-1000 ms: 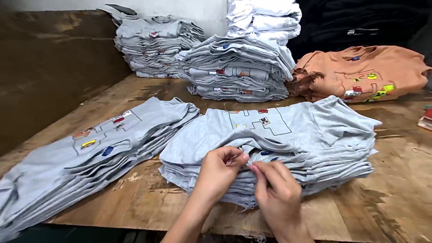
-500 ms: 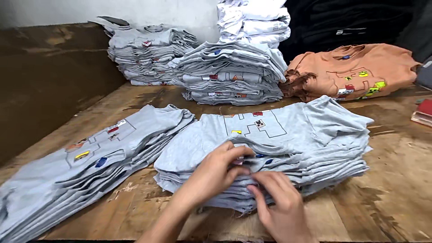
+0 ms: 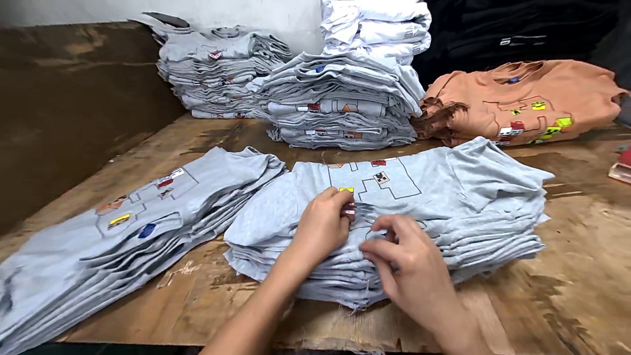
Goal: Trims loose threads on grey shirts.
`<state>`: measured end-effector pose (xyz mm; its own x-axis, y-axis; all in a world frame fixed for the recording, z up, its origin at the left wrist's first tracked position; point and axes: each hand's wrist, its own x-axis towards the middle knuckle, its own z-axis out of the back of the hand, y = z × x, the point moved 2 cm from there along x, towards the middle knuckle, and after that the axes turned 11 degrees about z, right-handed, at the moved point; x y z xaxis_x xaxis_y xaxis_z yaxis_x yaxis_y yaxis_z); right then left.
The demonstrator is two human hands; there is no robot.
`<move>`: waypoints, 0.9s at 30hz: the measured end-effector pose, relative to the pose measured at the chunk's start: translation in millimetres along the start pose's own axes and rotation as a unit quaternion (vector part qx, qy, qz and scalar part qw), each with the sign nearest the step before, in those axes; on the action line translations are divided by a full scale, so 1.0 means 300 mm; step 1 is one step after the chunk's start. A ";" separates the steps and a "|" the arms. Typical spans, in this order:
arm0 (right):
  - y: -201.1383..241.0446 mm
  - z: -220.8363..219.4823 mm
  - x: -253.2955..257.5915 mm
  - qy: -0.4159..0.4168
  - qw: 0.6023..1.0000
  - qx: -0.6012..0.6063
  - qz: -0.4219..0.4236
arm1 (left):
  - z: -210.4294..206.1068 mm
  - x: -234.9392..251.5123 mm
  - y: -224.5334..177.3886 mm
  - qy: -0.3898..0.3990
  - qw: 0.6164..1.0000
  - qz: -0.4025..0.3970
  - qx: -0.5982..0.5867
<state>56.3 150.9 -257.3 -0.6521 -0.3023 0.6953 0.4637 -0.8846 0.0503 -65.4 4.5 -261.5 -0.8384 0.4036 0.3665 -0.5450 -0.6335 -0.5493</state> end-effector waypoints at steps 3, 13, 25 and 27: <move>-0.012 -0.030 -0.044 -0.087 0.989 0.115 0.013 | 0.065 -0.078 0.025 -0.041 0.998 -0.028 -0.038; -0.040 0.028 -0.074 -0.128 0.861 0.489 -0.047 | 0.120 -0.207 0.076 -0.027 0.985 -0.122 -0.123; 0.048 -0.057 -0.006 -0.169 0.977 0.126 -0.033 | 0.152 -0.084 -0.099 0.176 0.941 0.262 -0.125; 0.056 -0.066 -0.011 -0.203 0.964 0.157 -0.077 | 0.130 -0.072 -0.100 0.192 0.925 0.256 -0.203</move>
<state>54.3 130.0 -273.0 -0.4698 0.0439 0.8817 0.5802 -0.7374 0.3458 -30.5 -11.1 -223.8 -0.8874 0.3726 -0.2713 0.0321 -0.5371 -0.8429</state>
